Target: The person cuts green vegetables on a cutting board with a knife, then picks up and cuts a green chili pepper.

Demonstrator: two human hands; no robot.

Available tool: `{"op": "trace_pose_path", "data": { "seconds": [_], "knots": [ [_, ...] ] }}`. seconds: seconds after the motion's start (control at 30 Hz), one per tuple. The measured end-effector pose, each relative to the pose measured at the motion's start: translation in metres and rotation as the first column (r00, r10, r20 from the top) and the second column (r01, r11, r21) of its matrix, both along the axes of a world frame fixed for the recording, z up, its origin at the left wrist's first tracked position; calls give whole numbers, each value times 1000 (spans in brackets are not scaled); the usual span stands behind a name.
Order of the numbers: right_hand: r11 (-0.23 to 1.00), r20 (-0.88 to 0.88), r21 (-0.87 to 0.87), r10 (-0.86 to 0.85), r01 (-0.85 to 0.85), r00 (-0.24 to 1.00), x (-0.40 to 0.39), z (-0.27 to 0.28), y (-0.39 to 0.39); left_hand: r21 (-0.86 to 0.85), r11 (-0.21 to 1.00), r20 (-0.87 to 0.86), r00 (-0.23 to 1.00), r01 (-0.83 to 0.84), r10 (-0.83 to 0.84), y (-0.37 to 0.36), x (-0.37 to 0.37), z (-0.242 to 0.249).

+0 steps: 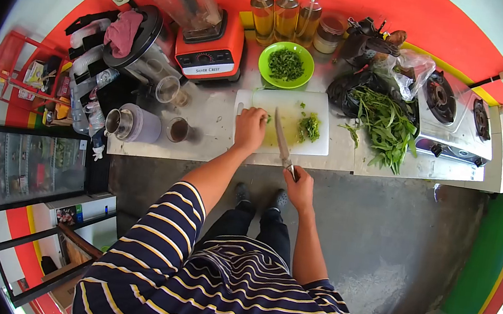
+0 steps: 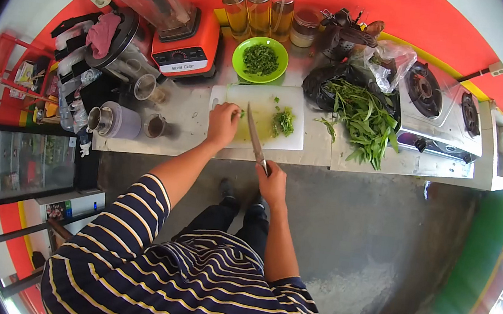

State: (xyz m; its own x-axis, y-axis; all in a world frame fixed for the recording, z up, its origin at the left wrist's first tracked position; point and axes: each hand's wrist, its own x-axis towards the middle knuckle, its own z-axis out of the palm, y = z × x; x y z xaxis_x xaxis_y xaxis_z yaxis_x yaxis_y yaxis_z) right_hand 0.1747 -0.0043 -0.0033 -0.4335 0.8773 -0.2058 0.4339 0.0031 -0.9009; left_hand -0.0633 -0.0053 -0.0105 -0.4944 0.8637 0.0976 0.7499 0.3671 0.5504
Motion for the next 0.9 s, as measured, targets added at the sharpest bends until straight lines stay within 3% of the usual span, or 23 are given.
{"op": "trace_pose_path", "data": {
  "seconds": [0.03,0.1,0.27,0.37,0.47,0.57,0.6,0.67,0.8,0.83,0.9],
  "knots": [
    [997,3,-20,69,-69,998,7,0,0,-9,1000,-3,1000,-7,7,-2,-2,-4],
    [992,9,-46,116,-115,993,16,1,4,162,967,-47,977,-198,208,-9,-8,-12],
    [984,76,-38,179,-177,981,20,5,32,190,965,-171,962,-180,214,-26,-2,-23],
    [991,106,17,133,-136,985,20,13,40,157,981,-206,967,-117,148,-32,1,-16],
    [982,191,182,23,-58,981,17,18,48,126,989,-244,965,-72,101,-33,0,-14],
    [957,142,288,-14,-28,990,12,17,41,107,993,-230,970,-55,79,-31,1,-15],
    [957,145,290,-13,-30,989,9,20,38,91,995,-239,969,-43,64,-31,1,-15],
    [995,28,-39,95,-94,995,3,30,27,74,997,-249,967,-31,48,-32,2,-15],
    [975,0,-151,163,-162,987,-2,13,10,61,997,-269,962,57,-38,-31,2,-11],
    [974,3,-143,175,-173,985,0,9,11,71,993,-286,956,96,-72,-31,2,-10],
    [978,49,120,168,-172,985,1,2,14,72,985,-324,938,154,-123,-31,2,-11]
  ]
}}
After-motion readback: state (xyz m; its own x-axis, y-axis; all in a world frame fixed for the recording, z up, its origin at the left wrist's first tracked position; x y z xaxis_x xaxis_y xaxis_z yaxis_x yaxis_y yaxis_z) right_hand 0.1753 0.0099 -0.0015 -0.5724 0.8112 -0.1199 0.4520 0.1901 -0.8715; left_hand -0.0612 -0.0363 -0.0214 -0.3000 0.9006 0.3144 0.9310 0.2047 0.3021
